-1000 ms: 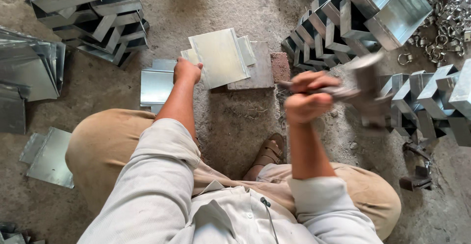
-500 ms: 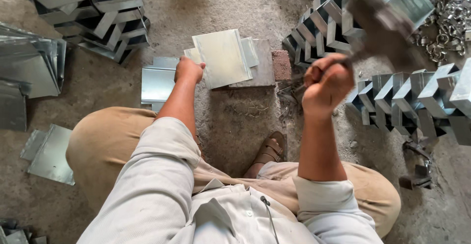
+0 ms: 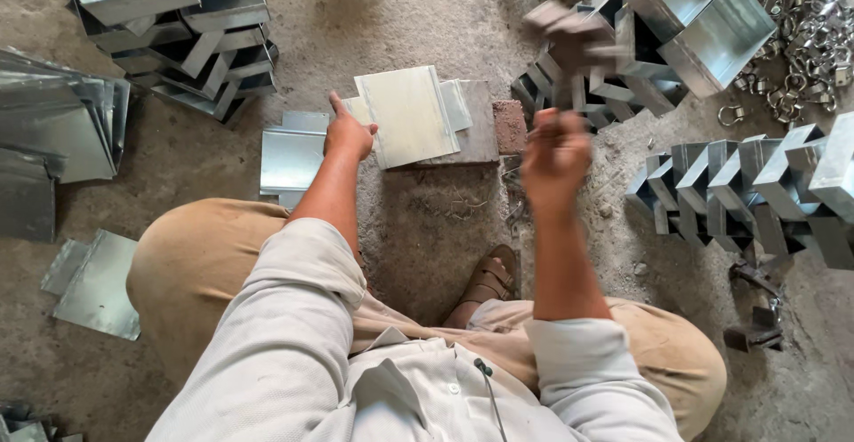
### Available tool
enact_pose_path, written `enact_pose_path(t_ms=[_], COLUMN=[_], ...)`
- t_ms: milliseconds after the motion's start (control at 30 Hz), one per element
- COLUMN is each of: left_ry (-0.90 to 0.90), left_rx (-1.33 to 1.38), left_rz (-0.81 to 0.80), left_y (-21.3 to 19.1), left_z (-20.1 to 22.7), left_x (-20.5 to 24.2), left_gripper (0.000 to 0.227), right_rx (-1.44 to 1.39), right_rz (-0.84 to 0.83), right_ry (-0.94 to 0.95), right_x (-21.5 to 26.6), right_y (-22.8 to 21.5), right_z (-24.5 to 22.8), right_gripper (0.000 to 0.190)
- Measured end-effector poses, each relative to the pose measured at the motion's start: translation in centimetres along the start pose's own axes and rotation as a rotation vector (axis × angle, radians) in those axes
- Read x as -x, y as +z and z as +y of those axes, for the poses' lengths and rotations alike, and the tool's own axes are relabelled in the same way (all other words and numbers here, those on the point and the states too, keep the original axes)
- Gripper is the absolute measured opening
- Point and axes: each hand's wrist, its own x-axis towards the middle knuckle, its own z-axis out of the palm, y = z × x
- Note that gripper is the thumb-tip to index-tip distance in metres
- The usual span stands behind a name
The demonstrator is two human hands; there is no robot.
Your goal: The person sits on the floor and uses a hammer to strike the edges of rectangular metal sheets placed on a brick. They repeatedly pick up sheets from a pile, position them, and hammer the edges to flatten or shape them before moving to the next piece.
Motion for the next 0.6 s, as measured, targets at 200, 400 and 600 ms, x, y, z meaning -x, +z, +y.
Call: enact_pose_path(t_ms=[200,400,600], left_ry=[0.066,0.020,0.112], left_rx=[-0.021,-0.086,-0.147], left_rz=[-0.044,-0.071,-0.068], left_y=[0.4,-0.2,0.8], left_z=[-0.9,0.7,-0.7], left_x=[-1.8,-1.1,-2.0], left_gripper=[0.130,0.133,0.117], right_rx=[-0.142,0.623,0.236], right_rz=[0.228,-0.141,0.039], right_ry=[-0.411,0.213,-0.029], right_x=[1.3,8.8,1.0], right_y=[1.0,2.5,0.1], right_z=[0.7,9.1,-0.2], right_gripper=[0.023,0.026,0.036])
